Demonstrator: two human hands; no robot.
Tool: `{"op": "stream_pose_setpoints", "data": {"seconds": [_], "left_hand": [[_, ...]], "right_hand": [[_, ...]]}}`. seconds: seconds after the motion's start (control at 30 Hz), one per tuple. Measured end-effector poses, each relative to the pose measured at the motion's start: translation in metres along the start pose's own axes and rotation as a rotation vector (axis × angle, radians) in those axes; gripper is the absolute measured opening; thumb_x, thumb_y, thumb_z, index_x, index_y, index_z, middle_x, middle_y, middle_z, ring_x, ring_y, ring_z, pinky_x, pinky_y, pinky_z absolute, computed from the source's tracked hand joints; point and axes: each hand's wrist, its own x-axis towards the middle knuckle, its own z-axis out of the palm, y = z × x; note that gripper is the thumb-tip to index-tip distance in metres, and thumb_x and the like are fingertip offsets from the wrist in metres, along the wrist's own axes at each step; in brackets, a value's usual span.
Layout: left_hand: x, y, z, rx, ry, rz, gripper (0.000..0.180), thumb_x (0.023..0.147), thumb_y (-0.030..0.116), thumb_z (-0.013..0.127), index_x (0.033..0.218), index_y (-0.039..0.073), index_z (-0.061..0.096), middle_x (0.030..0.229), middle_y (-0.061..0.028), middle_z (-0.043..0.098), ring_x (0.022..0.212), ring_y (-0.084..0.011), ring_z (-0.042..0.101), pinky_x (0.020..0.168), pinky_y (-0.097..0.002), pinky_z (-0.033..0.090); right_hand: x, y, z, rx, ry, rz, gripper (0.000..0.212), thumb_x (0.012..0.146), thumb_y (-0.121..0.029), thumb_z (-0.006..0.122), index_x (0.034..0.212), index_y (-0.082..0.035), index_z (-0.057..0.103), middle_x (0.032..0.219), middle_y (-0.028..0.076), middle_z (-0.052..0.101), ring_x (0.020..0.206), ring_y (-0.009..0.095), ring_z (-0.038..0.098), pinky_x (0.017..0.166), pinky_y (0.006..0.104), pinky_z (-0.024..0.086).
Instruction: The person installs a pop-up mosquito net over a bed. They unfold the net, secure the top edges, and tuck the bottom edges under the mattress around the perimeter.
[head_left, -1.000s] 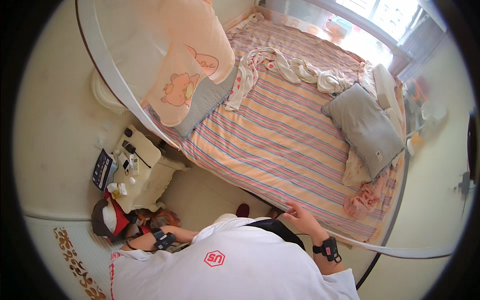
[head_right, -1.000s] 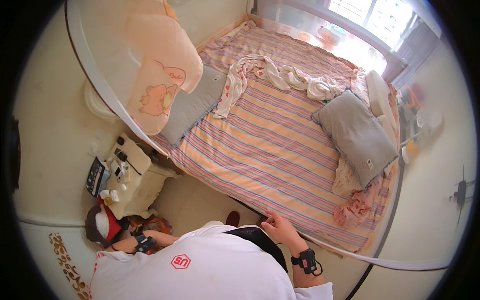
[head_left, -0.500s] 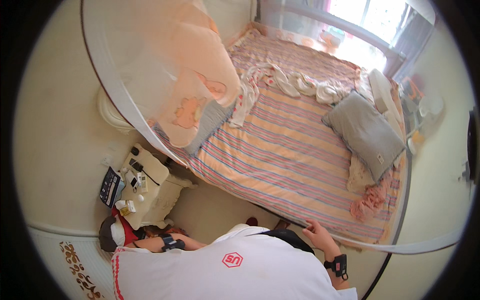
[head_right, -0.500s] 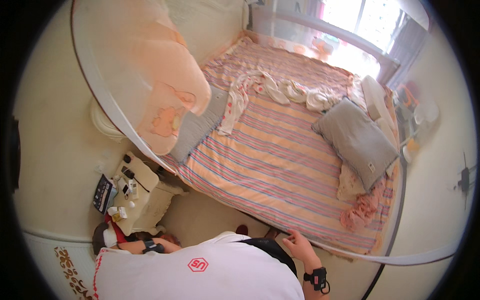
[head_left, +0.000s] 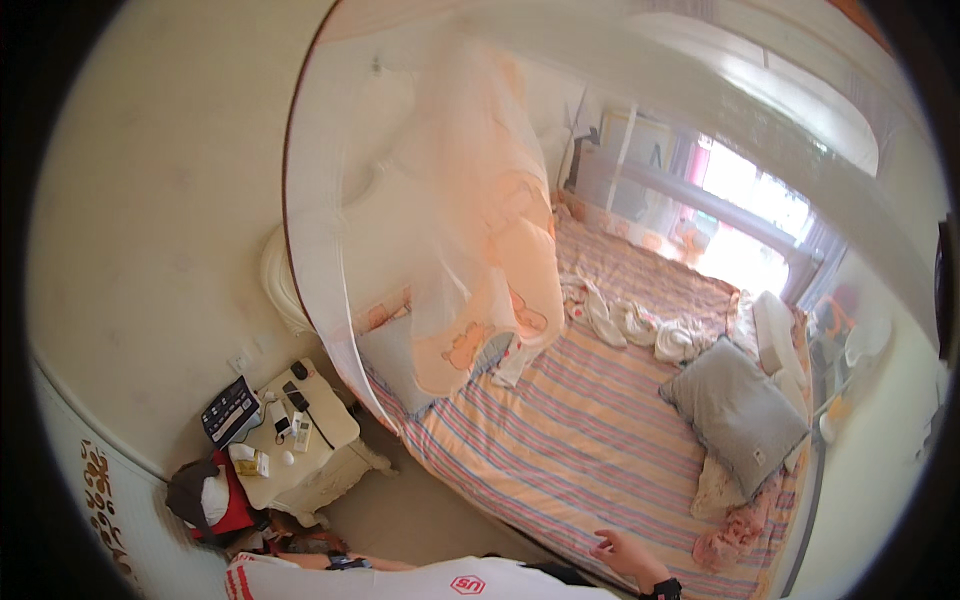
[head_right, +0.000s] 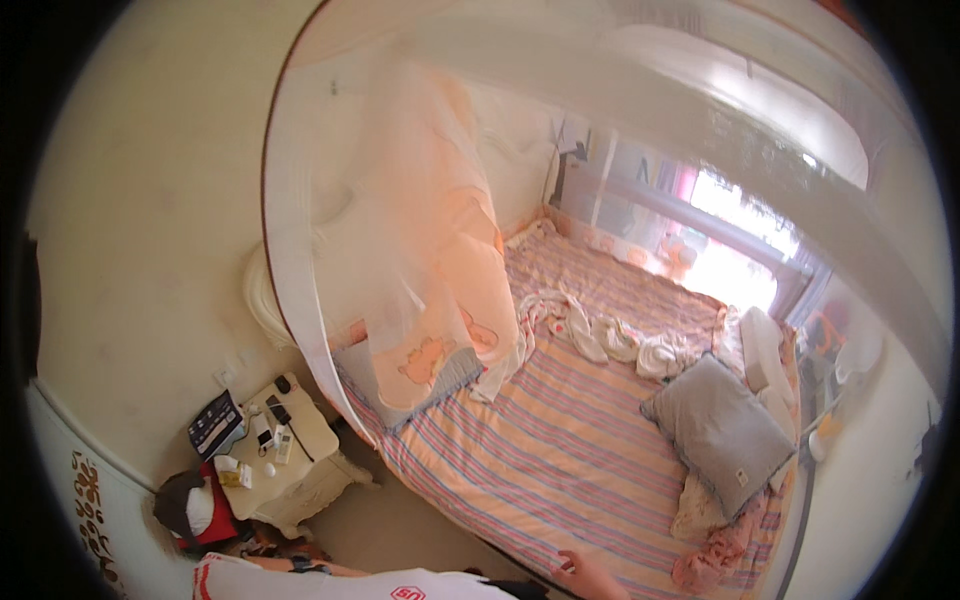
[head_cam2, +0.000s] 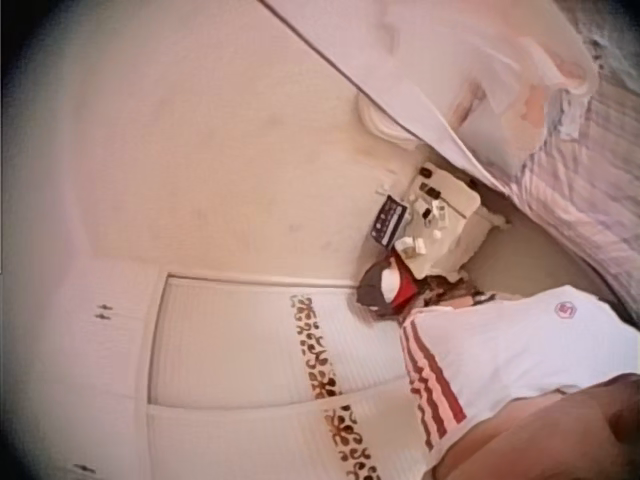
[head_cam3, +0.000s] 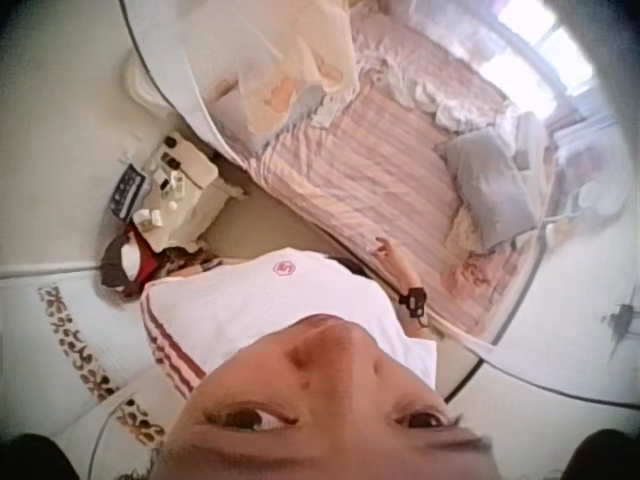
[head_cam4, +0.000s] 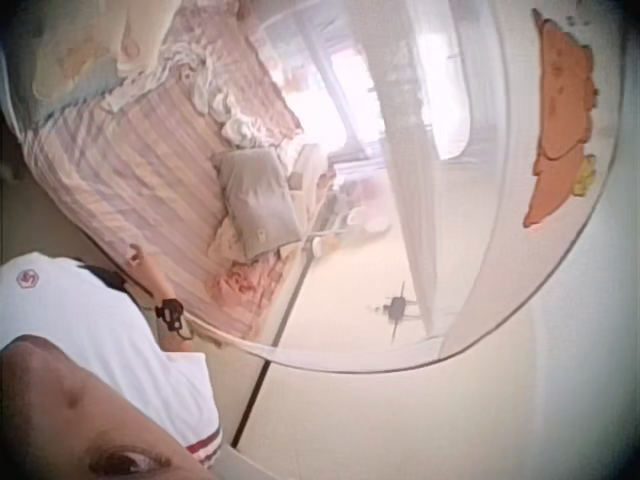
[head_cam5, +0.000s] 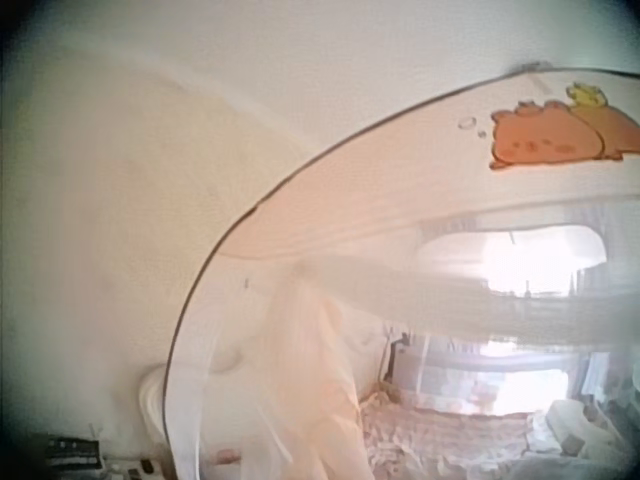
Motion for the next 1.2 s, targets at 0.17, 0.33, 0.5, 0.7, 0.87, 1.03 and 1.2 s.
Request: {"op": "stream_pose_setpoints", "data": {"seconds": [0.17,0.33,0.5,0.7,0.87,1.03,1.2], "left_hand": [[0.006,-0.007,-0.002,-0.025,0.022,0.055,0.061,0.089,0.027,0.066,0.14,0.006,0.04,0.136,-0.0052,0.051,0.116,-0.0133,0.051,0.097,-0.0259,0.041],[0.021,-0.017,0.006,-0.052,0.044,0.096,0.057,0.09,0.025,0.064,0.139,0.005,0.043,0.134,-0.0049,0.052,0.114,-0.0137,0.052,0.096,-0.0269,0.042],[0.043,-0.02,0.024,-0.096,0.081,0.158,0.053,0.091,0.023,0.063,0.138,0.005,0.045,0.133,-0.0046,0.053,0.113,-0.014,0.054,0.096,-0.0278,0.043],[0.051,-0.035,0.038,-0.213,0.187,0.212,0.048,0.093,0.021,0.061,0.136,0.004,0.048,0.132,-0.0042,0.054,0.111,-0.0144,0.055,0.095,-0.0289,0.044],[0.058,-0.084,0.029,-0.074,0.492,0.168,0.038,0.094,0.019,0.06,0.128,0.003,0.053,0.125,-0.0045,0.057,0.107,-0.0163,0.057,0.095,-0.0308,0.045],[0.117,-0.131,-0.03,0.152,0.815,0.051,0.029,0.094,0.02,0.057,0.116,0.0,0.057,0.114,-0.009,0.061,0.099,-0.0222,0.059,0.089,-0.0341,0.046],[0.106,-0.093,-0.126,0.535,0.524,-0.055,0.034,0.092,0.023,0.057,0.113,-0.003,0.057,0.107,-0.0133,0.063,0.086,-0.0245,0.058,0.076,-0.0375,0.046]], "right_hand": [[0.027,-0.039,-0.071,0.183,0.128,-0.273,0.037,0.09,-0.017,0.064,0.124,-0.006,0.056,0.095,0.009,0.067,0.085,0.02,0.064,0.074,0.0322,0.051],[0.026,-0.148,-0.209,0.339,0.861,-0.711,0.018,0.091,-0.008,0.06,0.108,-0.002,0.061,0.08,0.005,0.061,0.073,0.011,0.058,0.068,0.0258,0.048],[0.008,-0.264,-0.291,0.712,0.899,-1.131,0.018,0.094,-0.009,0.053,0.106,0.002,0.06,0.076,0.004,0.059,0.068,0.011,0.055,0.064,0.0246,0.045],[0.066,-0.372,-0.302,0.479,0.413,-1.13,0.018,0.09,-0.006,0.059,0.106,0.0,0.061,0.092,0.005,0.063,0.074,0.011,0.059,0.068,0.0257,0.051],[0.107,-0.459,-0.307,0.167,0.383,-1.163,0.022,0.088,-0.012,0.064,0.108,-0.002,0.062,0.093,0.004,0.062,0.076,0.009,0.058,0.066,0.0247,0.05],[0.109,-0.528,-0.333,-0.037,0.479,-1.3,0.024,0.09,-0.018,0.064,0.109,-0.003,0.061,0.09,0.001,0.059,0.074,0.011,0.057,0.068,0.0241,0.047],[0.116,-0.564,-0.332,0.078,0.581,-1.348,0.022,0.089,-0.024,0.067,0.098,-0.004,0.063,0.086,0.001,0.06,0.077,0.012,0.057,0.07,0.0278,0.046]]}}
